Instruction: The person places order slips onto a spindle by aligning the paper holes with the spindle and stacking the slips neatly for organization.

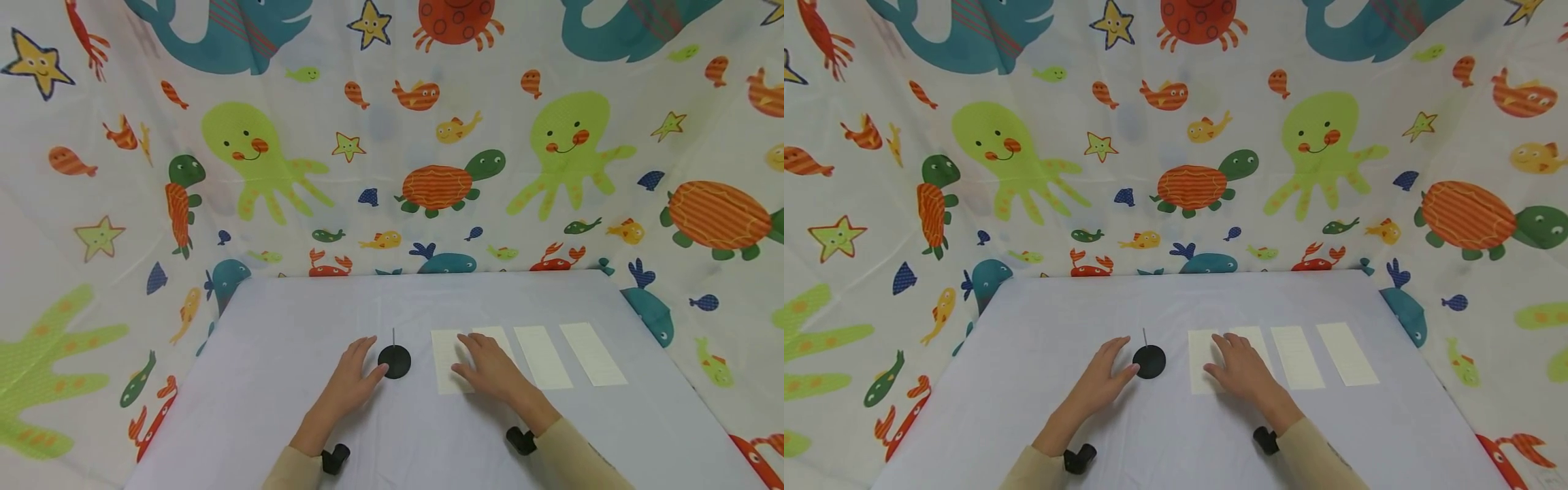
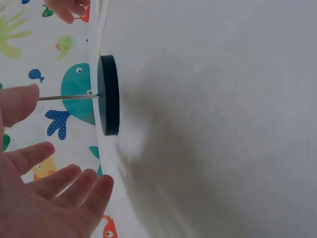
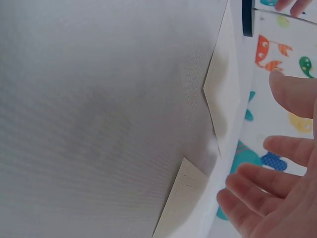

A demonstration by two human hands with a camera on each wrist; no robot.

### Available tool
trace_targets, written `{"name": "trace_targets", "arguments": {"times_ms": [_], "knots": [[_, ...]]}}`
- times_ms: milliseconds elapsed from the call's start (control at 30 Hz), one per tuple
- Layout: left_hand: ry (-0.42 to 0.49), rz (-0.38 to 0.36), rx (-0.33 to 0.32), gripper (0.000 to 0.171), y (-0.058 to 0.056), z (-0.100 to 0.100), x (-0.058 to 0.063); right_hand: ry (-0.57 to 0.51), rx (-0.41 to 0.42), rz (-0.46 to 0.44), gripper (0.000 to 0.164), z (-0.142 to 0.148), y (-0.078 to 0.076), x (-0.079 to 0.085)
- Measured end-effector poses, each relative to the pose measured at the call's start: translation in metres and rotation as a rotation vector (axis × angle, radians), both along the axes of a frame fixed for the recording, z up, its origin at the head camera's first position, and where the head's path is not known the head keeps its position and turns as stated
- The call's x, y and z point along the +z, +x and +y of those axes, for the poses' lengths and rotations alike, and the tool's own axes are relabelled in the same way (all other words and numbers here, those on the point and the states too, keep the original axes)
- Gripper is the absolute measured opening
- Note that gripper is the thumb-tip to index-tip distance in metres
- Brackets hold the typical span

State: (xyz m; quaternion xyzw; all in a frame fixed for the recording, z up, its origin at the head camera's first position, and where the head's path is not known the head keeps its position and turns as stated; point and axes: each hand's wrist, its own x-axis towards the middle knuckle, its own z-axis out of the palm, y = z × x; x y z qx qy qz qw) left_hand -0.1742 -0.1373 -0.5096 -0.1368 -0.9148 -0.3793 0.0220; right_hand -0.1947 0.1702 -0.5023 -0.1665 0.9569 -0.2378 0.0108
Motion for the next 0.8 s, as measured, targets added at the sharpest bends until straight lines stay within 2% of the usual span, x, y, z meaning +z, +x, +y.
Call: {"name": "trace_targets", "arguments": {"times_ms": [233, 433, 600, 800], "knots": [[0.112, -0.025, -0.011, 0.058, -0.011, 0.002, -0.008, -0.003, -0.013, -0.08, 0.062, 0.0, -0.008, -0.004], [0.185, -0.063, -0.041, 0.057, -0.018, 0.005, -0.017, 0.005, 0.01, -0.086, 0.06, 0.001, -0.013, -0.009], [0.181, -0.089, -0.03, 0.057, -0.022, 0.011, -0.019, 0.035, 0.027, -0.083, 0.064, 0.004, -0.016, -0.012], [0.159, -0.125, -0.02, 0.055, -0.026, 0.017, -0.022, 0.079, 0.033, -0.125, 0.071, 0.002, -0.014, -0.012]]}}
